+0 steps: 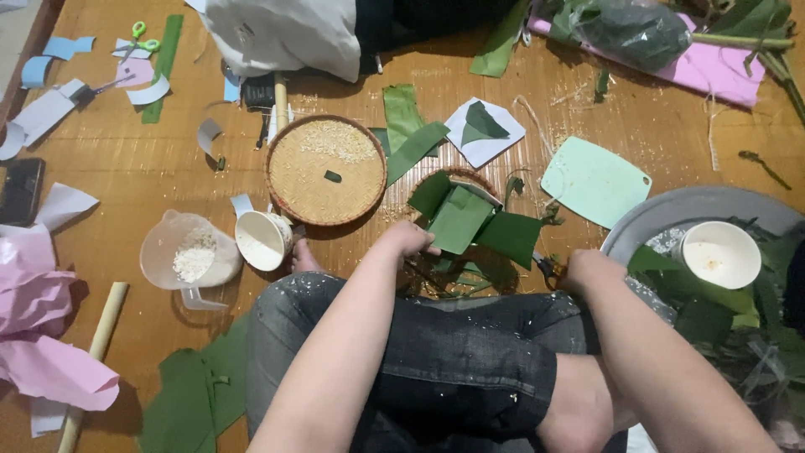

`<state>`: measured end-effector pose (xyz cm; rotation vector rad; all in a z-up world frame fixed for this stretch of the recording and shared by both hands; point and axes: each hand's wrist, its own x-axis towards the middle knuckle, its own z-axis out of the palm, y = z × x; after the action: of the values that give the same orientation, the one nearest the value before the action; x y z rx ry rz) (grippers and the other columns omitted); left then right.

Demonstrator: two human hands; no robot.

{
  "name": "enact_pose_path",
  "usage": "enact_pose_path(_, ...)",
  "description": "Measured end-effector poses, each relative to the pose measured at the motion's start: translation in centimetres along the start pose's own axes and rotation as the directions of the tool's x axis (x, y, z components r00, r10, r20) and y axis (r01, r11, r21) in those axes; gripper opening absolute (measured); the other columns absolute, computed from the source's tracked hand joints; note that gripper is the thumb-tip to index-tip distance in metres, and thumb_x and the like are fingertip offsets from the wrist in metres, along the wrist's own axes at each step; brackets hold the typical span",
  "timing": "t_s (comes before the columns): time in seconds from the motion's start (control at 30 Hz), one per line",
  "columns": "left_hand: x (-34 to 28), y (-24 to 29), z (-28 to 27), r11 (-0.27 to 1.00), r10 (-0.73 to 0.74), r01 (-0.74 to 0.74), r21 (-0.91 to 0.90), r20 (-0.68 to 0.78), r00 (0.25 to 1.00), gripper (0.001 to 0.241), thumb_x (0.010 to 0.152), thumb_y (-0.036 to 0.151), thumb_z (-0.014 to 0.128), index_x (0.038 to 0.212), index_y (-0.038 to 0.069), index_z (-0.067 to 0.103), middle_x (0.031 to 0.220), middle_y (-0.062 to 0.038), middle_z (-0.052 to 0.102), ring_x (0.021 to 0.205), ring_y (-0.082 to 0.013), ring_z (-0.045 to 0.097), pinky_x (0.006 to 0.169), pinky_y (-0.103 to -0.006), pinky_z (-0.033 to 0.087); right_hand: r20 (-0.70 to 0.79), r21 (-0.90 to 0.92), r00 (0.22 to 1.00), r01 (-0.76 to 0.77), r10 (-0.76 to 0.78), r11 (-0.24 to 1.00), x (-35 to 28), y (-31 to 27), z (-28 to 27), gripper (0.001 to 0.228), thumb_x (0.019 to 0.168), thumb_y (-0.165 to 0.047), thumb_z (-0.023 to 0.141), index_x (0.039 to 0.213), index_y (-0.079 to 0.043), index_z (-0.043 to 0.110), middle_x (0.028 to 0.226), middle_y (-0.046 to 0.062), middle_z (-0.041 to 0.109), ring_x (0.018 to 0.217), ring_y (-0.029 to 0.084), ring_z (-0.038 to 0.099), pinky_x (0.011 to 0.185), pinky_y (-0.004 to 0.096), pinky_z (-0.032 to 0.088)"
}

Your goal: The person prepares rice cakes by lining a square mold with leaves, filling it with rice and a yellow substance using a spoon, and then folding and trimming the leaves to close the cake.

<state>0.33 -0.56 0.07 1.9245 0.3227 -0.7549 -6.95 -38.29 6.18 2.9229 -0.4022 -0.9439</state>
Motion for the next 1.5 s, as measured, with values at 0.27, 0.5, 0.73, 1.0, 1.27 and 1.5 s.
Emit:
enact_pose_path(0.27,-2.2,1.5,0.1,1.000,0.008,-0.009,-0.020,-0.063,0.998,0.023,0.085,0.022,0.073,0.092,0.001,0.077,0.077,-0.017,0.074,0.048,-0.0220,0.065,0.046,-0.0315,0.053,0.010,0.131,1.000,-0.029,0.028,0.991,-6.9,-3.5,-5.1,0.047,0.082,-0.030,0.078,0.120,-0.004,0.080,0.126,0.023,0.076,0.128,0.039,0.066,0.106,0.052,0.054)
enact_pose_path(0.5,-4.6,4.5,-0.8,0.925,0.057,-0.050,0.378,-0.005,0.998,0.030,0.068,0.019,0.070,0.092,0.003,0.080,0.089,-0.018,0.076,0.095,-0.0343,0.076,0.084,-0.0473,0.060,-0.379,0.761,0.925,0.298,0.022,0.577,-1.9,-4.2,-6.4,0.032,0.102,-0.038,0.067,0.125,-0.018,0.073,0.109,0.007,0.074,0.073,0.022,0.069,0.068,0.041,0.055)
enact_pose_path(0.73,-8.5,9.0,-3.0,0.827,0.002,-0.041,0.561,0.070,0.998,0.038,0.075,0.020,0.068,0.107,0.001,0.078,0.105,-0.018,0.078,0.113,-0.0345,0.072,0.098,-0.0470,0.056,-0.331,0.755,0.932,0.355,-0.148,0.551,-1.0,-8.9,-9.7,0.034,0.095,-0.035,0.078,0.117,-0.009,0.077,0.108,0.013,0.074,0.096,0.027,0.064,0.082,0.046,0.051)
enact_pose_path(1.0,-10.5,12.8,-5.3,0.920,-0.158,0.066,0.387,0.211,0.965,0.025,0.091,0.000,0.053,0.091,-0.006,0.078,0.071,-0.007,0.074,0.059,-0.0195,0.068,0.071,-0.0352,0.061,-0.249,0.420,0.947,0.293,-0.202,0.859,-2.7,-11.6,-12.7,0.027,0.088,-0.013,0.082,0.114,-0.004,0.081,0.090,0.019,0.077,0.072,0.030,0.069,0.068,0.042,0.056)
enact_pose_path(1.27,-8.3,12.3,-4.6,0.848,-0.152,-0.010,0.529,0.262,0.953,0.025,0.090,0.003,0.056,0.085,-0.001,0.080,0.067,-0.001,0.075,0.062,-0.0161,0.068,0.074,-0.0297,0.060,-0.239,0.303,0.951,0.267,-0.198,0.915,-1.6,-12.5,-11.6,0.020,0.092,-0.012,0.080,0.111,-0.006,0.082,0.083,0.020,0.075,0.065,0.031,0.068,0.062,0.043,0.057)
enact_pose_path(1.5,-8.8,12.6,-5.0,0.853,-0.158,-0.004,0.523,0.266,0.951,0.025,0.092,0.003,0.056,0.087,-0.002,0.079,0.064,-0.002,0.072,0.055,-0.0154,0.066,0.066,-0.0298,0.059,-0.250,0.253,0.944,0.278,-0.215,0.927,-1.6,-13.0,-11.5,0.019,0.090,-0.013,0.083,0.108,-0.007,0.083,0.076,0.020,0.069,0.061,0.029,0.063,0.059,0.042,0.054)
